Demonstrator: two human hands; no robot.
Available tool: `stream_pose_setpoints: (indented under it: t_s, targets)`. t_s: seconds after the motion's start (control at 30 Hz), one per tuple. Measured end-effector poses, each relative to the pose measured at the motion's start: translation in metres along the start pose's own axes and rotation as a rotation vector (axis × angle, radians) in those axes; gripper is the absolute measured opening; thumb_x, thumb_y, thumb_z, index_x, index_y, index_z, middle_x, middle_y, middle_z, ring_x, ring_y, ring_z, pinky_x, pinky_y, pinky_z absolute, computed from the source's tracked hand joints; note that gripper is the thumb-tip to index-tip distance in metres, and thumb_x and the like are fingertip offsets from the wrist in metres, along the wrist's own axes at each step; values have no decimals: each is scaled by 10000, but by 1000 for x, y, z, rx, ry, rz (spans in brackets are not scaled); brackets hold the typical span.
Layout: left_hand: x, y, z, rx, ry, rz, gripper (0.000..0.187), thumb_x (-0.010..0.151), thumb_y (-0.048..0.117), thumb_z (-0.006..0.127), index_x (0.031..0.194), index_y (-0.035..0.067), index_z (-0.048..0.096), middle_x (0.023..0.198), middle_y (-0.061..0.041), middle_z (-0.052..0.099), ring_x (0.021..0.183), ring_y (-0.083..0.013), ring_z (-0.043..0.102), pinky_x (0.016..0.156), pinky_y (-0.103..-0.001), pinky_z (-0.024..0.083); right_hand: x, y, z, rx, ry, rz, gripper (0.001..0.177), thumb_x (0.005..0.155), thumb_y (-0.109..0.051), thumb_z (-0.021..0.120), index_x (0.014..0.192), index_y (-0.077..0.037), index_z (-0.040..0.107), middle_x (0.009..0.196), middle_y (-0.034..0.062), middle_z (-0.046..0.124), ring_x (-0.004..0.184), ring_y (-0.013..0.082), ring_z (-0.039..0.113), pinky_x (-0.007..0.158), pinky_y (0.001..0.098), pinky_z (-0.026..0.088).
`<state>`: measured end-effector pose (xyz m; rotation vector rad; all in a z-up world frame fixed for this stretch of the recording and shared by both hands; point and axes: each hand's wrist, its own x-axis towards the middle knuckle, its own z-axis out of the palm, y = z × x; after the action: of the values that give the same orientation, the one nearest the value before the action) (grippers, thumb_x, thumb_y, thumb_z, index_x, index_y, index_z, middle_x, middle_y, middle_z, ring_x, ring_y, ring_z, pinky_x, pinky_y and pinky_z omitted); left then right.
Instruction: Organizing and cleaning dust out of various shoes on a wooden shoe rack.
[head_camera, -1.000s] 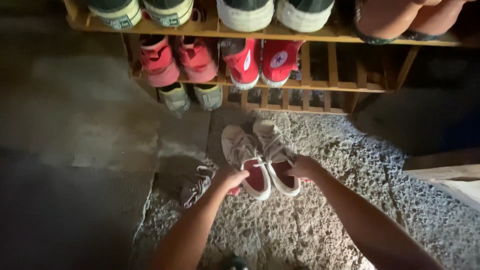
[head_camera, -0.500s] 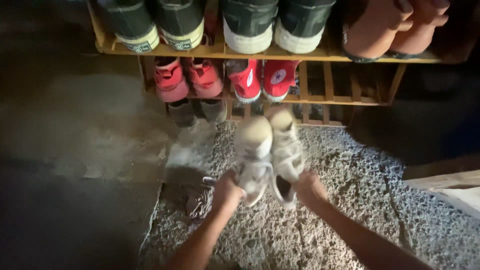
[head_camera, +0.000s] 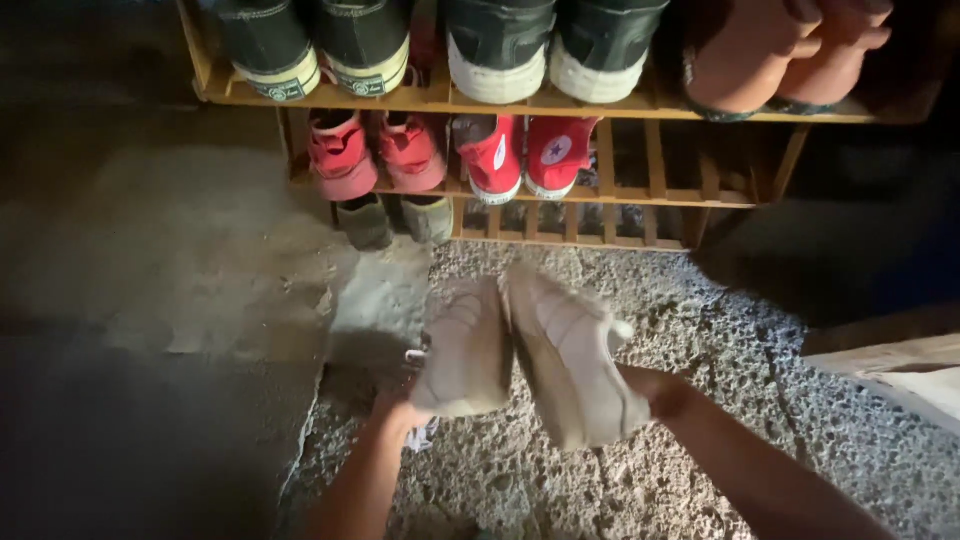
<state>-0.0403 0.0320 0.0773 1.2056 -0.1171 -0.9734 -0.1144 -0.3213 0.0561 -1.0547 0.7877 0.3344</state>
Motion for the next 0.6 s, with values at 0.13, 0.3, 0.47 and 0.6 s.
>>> stream_pose_setpoints:
  t_s: [0.13,0.3,0.47,0.6]
  targets:
    - [34,-80,-91,-274,516,4,345,916,312,551,1126,44,609,874,-70,558,623,-186,497,470,-348,463,-5,-25,-14,197,-44,27,328,992,-233,478,710,-66,472,483,0,326,347,35,287,328,147,201]
    - [-8,-1,-45,-1026,-53,4,153,929,110,380,815,121,480,619,85,278,529,-102,410,481,-234,378,60,25,-14,353,-2,21,275,1031,-219,247,851,-186,452,609,-95,333,435,41,280,369,184,193]
    - [58,-108,-60,-145,-160,-291,264,1111,243,442,949,91,586,652,48,468,475,-54,338,368,-211,259,52,22,-22,233,-468,113,498,977,-412,560,595,-110,460,461,47,343,325,162,321,273,295,268]
    - [21,17,-40,-245,368,-141,260,999,49,343,741,62,373,648,48,190,471,-64,216,400,-193,225,46,-22,-23,246,-486,400,453,952,-420,563,603,-186,392,517,-85,281,393,57,244,350,232,217]
